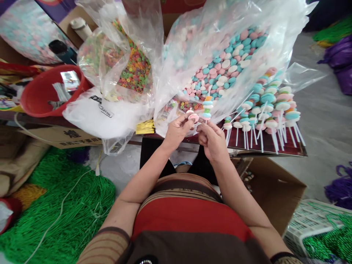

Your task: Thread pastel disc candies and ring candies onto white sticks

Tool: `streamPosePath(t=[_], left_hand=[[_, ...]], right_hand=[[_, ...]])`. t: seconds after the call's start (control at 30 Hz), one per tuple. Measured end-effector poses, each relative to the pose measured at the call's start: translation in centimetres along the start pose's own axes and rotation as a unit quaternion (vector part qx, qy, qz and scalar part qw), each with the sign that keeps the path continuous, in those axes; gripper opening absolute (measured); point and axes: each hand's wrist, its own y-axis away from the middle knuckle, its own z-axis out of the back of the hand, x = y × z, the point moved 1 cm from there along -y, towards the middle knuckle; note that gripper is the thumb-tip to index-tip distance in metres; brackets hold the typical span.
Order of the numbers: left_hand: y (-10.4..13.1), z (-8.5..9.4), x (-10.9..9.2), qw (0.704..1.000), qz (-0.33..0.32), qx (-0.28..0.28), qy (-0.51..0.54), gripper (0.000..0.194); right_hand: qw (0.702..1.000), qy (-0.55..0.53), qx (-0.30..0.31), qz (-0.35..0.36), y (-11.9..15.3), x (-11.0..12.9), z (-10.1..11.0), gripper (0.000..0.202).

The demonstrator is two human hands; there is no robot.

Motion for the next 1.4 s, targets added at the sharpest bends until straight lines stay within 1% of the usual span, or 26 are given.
streamPosePath(t=[0.07,0.17,0.27,0.37,0.47,0.6,0.73,0.83,0.93,1.03,1.13,1.23,1.33,1.4], left_hand=[[-0.2,0.1,0.1,0.998,0.037,-0.019,0.037,0.027],[-0.7,0.4,0.1,0.992,0.073,-0.038,0.1,0.024],[-1.1,0.8,0.2,0.985,0.097,-0.045,0.135,0.026],[-1.4,1.0,0.5,0.981,0.118,-0.041,0.149,0.03],[-1.5,1.1,0.8,0.981,0.116,-0.024,0.156,0.037],[-1.7,1.2,1.3,0.985,0.078,-0.006,0.152,0.052],[-1.7,1.4,1.8,0.996,0.042,-0.014,0.079,0.052],[-1.4,1.8,1.8,0.999,-0.004,-0.027,-0.031,0.051],[-1.3,2.2,1.5,0.983,-0.074,-0.032,-0.163,0.044],[-1.3,2.5,1.4,0.958,-0.144,-0.02,-0.246,0.028],[-1.3,2.6,1.9,0.942,-0.166,-0.007,-0.292,0.024],[-1.2,2.5,2.5,0.932,-0.177,0.003,-0.318,0.027],[-1.0,2.5,2.7,0.929,-0.187,0.017,-0.317,0.032],[-0.8,2.3,2.5,0.937,-0.178,0.019,-0.3,0.035]], right_hand=[[1.0,0.023,0.0,0.0,0.7,0.0,0.6,0.025],[0.995,0.098,0.034,-0.006,2.4,-0.1,2.1,0.034],[0.976,0.203,0.079,-0.02,4.0,-0.4,3.4,0.037],[0.961,0.263,0.091,-0.008,4.7,-0.5,4.0,0.036],[0.952,0.293,0.084,0.017,4.7,-0.5,4.0,0.034],[0.946,0.315,0.072,0.017,4.5,-0.3,4.1,0.035],[0.942,0.327,0.075,-0.013,4.7,0.0,4.2,0.037],[0.943,0.322,0.074,-0.034,4.7,0.4,4.1,0.037],[0.95,0.296,0.072,-0.074,4.6,0.6,4.1,0.038],[0.957,0.265,0.068,-0.097,4.5,0.6,4.2,0.038],[0.961,0.254,0.061,-0.087,4.5,0.6,4.0,0.038],[0.959,0.27,0.061,-0.068,4.7,0.5,3.7,0.039],[0.944,0.323,0.066,-0.021,4.8,0.5,3.3,0.038],[0.929,0.363,0.068,0.019,4.7,0.5,3.1,0.037]])
